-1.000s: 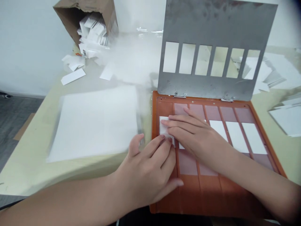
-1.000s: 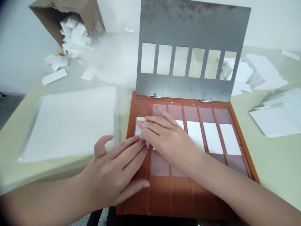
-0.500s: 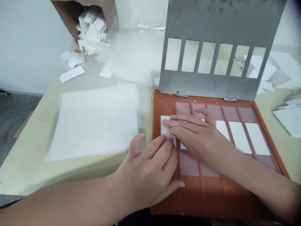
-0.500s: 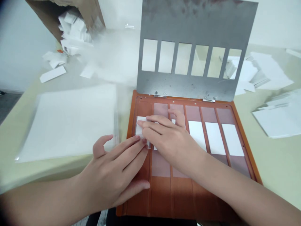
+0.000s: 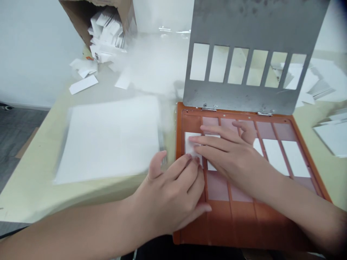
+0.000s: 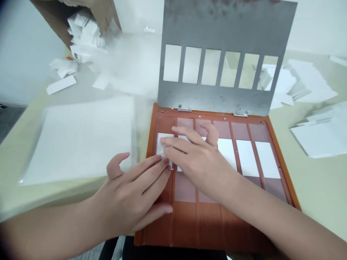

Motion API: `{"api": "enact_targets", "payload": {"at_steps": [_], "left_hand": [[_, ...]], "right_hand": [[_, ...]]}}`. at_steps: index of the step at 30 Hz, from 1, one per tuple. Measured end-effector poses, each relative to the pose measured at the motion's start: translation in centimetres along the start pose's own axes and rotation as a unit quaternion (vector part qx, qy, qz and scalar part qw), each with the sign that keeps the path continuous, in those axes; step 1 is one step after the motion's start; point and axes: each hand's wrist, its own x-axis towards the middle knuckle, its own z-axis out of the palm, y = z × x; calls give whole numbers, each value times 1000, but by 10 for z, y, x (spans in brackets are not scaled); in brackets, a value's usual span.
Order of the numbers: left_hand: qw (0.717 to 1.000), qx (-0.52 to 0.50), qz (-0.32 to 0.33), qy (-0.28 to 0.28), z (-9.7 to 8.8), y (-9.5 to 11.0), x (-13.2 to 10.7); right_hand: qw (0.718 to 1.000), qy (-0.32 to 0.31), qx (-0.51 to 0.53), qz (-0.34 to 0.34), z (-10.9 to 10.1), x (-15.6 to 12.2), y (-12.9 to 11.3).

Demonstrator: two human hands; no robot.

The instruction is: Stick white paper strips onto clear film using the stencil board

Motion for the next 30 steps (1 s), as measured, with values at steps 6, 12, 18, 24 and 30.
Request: {"api": "enact_targets", "payload": {"at_steps": [6, 12, 18, 24, 30], "left_hand": [[1000, 17, 25, -2, -2, -2, 2], [998, -63, 19, 14, 2, -11, 5], [987, -156, 11, -46, -3, -24, 13], [979, -185, -20, -84, -13, -29, 15], [988, -142, 33, -42, -10, -38, 16]], "right_hand": [[999, 23, -18, 19, -2, 3, -3], [999, 26, 28, 21, -7, 0, -3], [997, 28, 66, 41, -13, -3, 3], [995, 5, 67, 75, -8, -1, 10], [994, 6, 7, 105, 0, 9, 6]]}}
